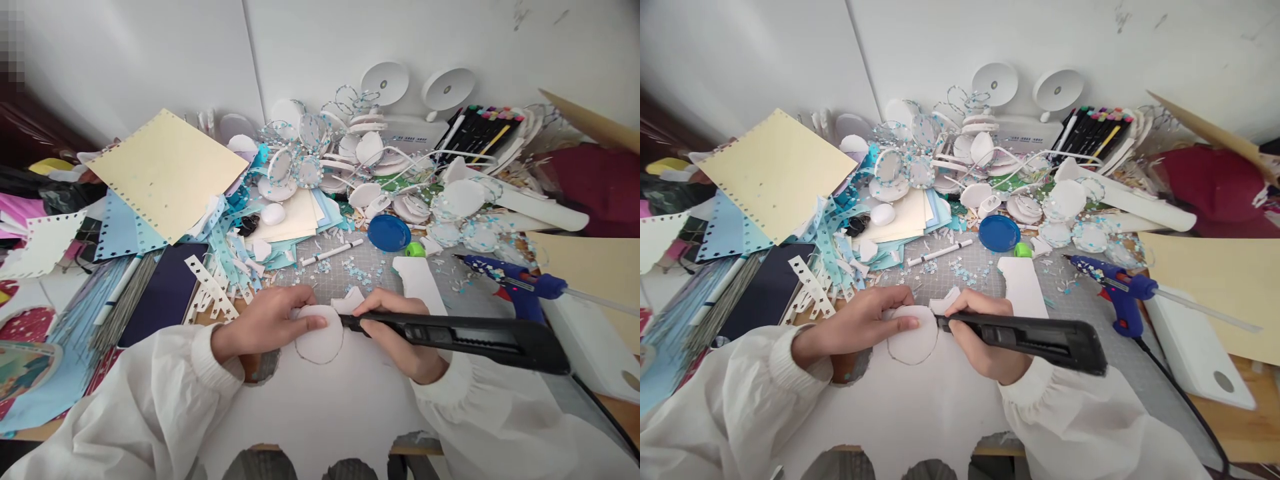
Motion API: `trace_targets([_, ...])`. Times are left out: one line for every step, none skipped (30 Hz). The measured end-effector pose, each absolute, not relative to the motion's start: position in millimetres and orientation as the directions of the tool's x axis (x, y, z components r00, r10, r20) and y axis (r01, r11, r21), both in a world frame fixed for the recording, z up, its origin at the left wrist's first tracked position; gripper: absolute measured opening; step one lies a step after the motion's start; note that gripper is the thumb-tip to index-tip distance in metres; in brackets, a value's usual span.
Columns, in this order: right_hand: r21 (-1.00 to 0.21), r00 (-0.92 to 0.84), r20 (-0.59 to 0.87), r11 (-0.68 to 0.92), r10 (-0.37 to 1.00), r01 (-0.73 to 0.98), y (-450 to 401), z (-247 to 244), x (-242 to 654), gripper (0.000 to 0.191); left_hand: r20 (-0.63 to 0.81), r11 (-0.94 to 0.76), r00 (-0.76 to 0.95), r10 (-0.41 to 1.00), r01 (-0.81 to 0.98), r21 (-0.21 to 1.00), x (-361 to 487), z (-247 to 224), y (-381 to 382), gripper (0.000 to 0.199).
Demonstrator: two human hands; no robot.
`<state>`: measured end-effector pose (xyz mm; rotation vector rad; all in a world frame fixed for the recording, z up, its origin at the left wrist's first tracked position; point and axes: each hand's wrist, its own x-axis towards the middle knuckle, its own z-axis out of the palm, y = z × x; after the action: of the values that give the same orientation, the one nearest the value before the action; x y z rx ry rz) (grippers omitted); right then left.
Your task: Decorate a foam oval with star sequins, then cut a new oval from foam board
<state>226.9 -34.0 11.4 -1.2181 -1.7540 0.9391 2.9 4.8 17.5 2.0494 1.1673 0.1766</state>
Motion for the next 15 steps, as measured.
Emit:
trace_targets([-0.894,-0.227,0.188,0.262,0.956,0.364,-34.1,13.0,225.9,0.011,-0.236,-0.295,0.574,0.784,0.679,0.672,2.9,17.6,5.0,0.036])
trace_targets([-0.897,-0.215,0.186,0.255,0.959,0.361,-34.2,14.5,224.9,0.011,-0.237,-0.294,0.575,0.783,0.678,0.673,2.8,17.7,5.1,0.036])
trace_targets([-0.898,-0.195,0.184,0.245,0.963,0.364,-34.4,15.7,223.6,0.012,-0.238,-0.293,0.574,0.784,0.679,0.673,2.7,17.7,5.2,0.036])
trace_targets([-0.899,-0.170,0.183,0.235,0.968,0.371,-34.8,16.5,222.4,0.012,-0.237,-0.294,0.573,0.785,0.681,0.671,2.7,17.7,5.2,0.036])
trace_targets([-0.899,-0.147,0.182,0.225,0.972,0.377,-35.4,16.8,221.1,0.012,-0.233,-0.298,0.572,0.786,0.682,0.668,2.6,17.6,5.0,0.036])
trace_targets([-0.900,-0.129,0.178,0.214,0.976,0.379,-36.1,16.5,219.9,0.011,-0.228,-0.303,0.572,0.788,0.682,0.665,2.6,17.4,4.8,0.037])
trace_targets([-0.903,-0.120,0.172,0.205,0.978,0.378,-36.9,15.9,219.0,0.011,-0.223,-0.308,0.574,0.788,0.681,0.665,2.6,17.2,4.6,0.037])
trace_targets([-0.906,-0.121,0.164,0.198,0.979,0.374,-37.8,14.9,218.2,0.010,-0.219,-0.312,0.575,0.788,0.679,0.664,2.7,17.1,4.4,0.037])
trace_targets([-0.909,-0.128,0.156,0.193,0.979,0.370,-38.5,13.9,217.7,0.010,-0.218,-0.314,0.576,0.788,0.680,0.662,2.8,17.0,4.2,0.036])
trace_targets([-0.911,-0.134,0.148,0.188,0.980,0.367,-39.1,13.0,217.5,0.010,-0.223,-0.314,0.576,0.786,0.684,0.659,2.9,17.0,4.1,0.036])
trace_targets([-0.912,-0.138,0.143,0.185,0.980,0.367,-39.4,12.3,217.4,0.010,-0.230,-0.314,0.575,0.785,0.690,0.653,3.1,17.1,4.1,0.036])
trace_targets([-0.911,-0.142,0.140,0.183,0.980,0.368,-39.5,11.9,217.4,0.011,-0.238,-0.313,0.573,0.784,0.696,0.646,3.2,17.4,4.1,0.036])
trace_targets([-0.910,-0.144,0.138,0.183,0.980,0.371,-39.4,11.8,217.4,0.011,-0.245,-0.312,0.570,0.784,0.703,0.638,3.3,17.8,4.2,0.036])
trace_targets([-0.908,-0.143,0.139,0.184,0.980,0.375,-39.1,11.9,217.4,0.011,-0.249,-0.312,0.569,0.784,0.708,0.634,3.4,18.2,4.3,0.036])
trace_targets([-0.906,-0.145,0.141,0.187,0.979,0.379,-38.7,12.3,217.4,0.011,-0.252,-0.311,0.568,0.783,0.709,0.633,3.4,18.7,4.4,0.036])
